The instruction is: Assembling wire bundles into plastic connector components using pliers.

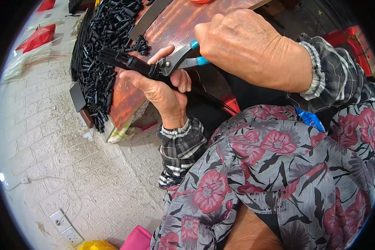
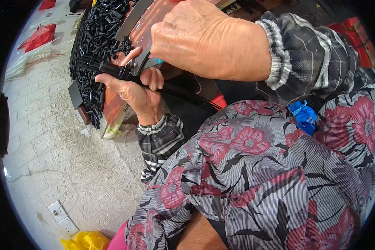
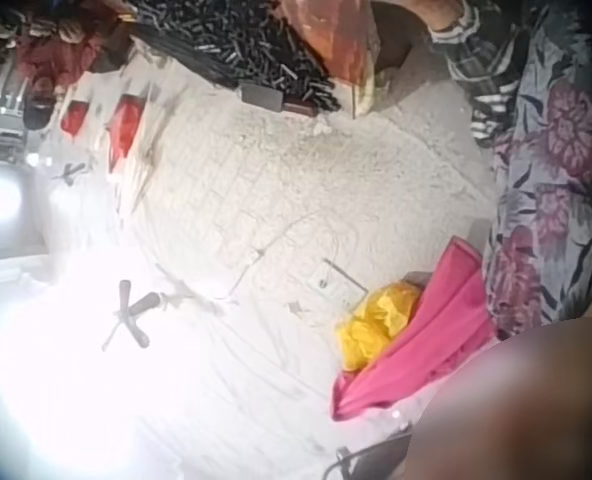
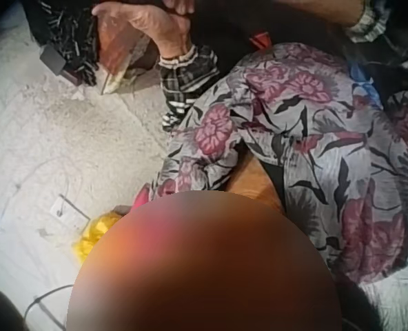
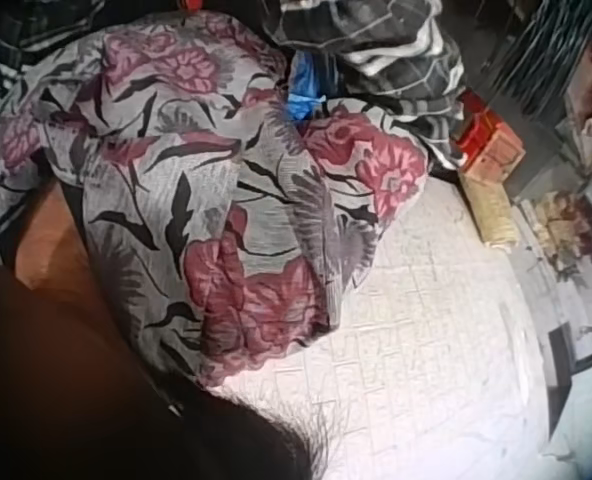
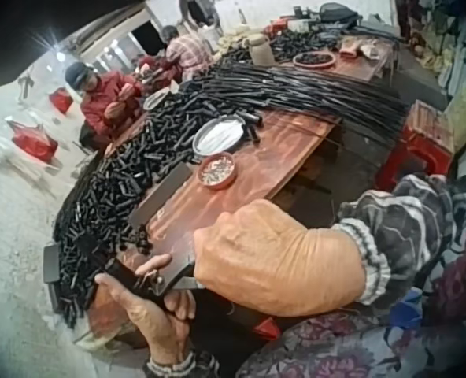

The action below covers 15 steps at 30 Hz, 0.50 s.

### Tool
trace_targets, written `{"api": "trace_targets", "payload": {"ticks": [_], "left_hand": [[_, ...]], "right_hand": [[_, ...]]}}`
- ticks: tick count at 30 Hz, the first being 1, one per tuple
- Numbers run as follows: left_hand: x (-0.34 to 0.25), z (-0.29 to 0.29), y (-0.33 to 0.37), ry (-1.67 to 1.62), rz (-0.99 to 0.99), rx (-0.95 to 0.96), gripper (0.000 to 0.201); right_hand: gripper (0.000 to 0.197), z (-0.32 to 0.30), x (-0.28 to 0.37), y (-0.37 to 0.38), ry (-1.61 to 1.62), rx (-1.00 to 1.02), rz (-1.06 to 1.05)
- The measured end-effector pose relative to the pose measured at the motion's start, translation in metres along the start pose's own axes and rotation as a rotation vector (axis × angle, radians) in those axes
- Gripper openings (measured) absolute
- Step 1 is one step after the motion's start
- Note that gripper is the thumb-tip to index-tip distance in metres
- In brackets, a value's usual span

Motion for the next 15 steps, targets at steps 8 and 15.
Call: {"api": "trace_targets", "payload": {"ticks": [8, 15], "left_hand": [[-0.003, -0.014, 0.006, -0.099, 0.061, 0.103, 0.097], [-0.012, -0.03, 0.005, -0.127, 0.119, 0.161, 0.095]], "right_hand": [[0.013, 0.035, 0.001, -0.002, 0.222, -0.005, 0.025], [0.014, 0.079, 0.006, 0.003, 1.06, -0.022, 0.268]]}}
Point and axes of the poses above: each hand's wrist, its own y-axis towards the middle knuckle, its own z-axis out of the palm, x = y × z, the point moved 6 cm from there along y, towards the middle knuckle
